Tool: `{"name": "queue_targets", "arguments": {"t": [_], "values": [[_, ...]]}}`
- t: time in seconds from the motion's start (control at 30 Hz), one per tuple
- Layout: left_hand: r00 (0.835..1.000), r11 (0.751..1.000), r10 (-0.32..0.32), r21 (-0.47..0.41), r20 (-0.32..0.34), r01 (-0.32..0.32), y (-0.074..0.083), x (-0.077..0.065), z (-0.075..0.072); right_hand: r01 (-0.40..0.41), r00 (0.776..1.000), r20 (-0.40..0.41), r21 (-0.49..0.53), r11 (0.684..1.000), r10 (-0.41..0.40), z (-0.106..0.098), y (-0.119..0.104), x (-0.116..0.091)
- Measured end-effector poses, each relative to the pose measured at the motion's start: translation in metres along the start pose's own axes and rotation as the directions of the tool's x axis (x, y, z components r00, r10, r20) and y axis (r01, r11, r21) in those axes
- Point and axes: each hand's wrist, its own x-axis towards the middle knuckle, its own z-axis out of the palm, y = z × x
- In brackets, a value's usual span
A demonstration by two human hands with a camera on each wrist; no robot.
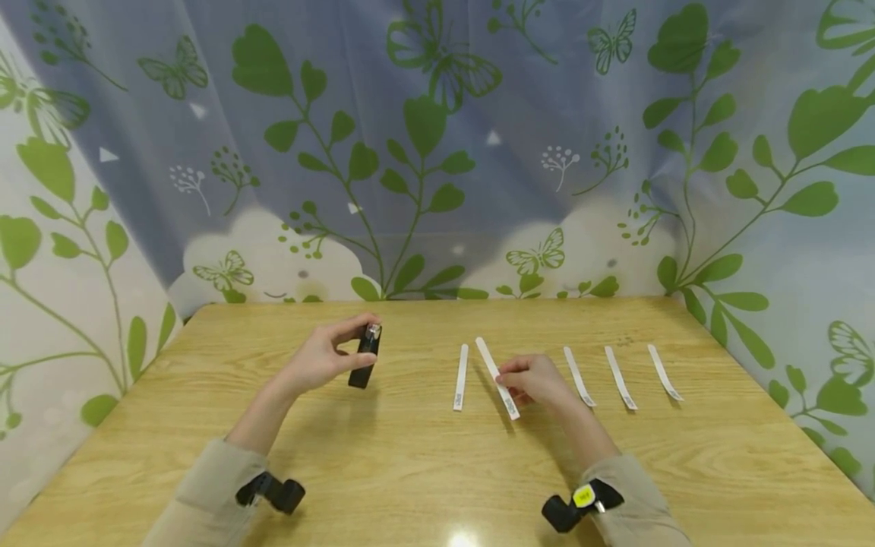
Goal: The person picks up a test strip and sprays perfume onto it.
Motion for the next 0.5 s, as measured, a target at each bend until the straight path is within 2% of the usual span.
{"name": "queue_targets", "arguments": {"t": [0.23,0.5], "values": [[0.999,0.999,0.048,0.000,0.010,-0.048,0.0001,-0.0027,-0.0004,0.004,1.000,-0.011,0.006,1.000,-0.004,-0.0017,-0.0004,-0.0023],[0.998,0.998,0.068,0.014,0.009,-0.068,-0.0051,-0.0044,-0.0027,-0.002,0.997,-0.083,-0.035,0.999,-0.001,-0.0083,0.0027,-0.0021]]}}
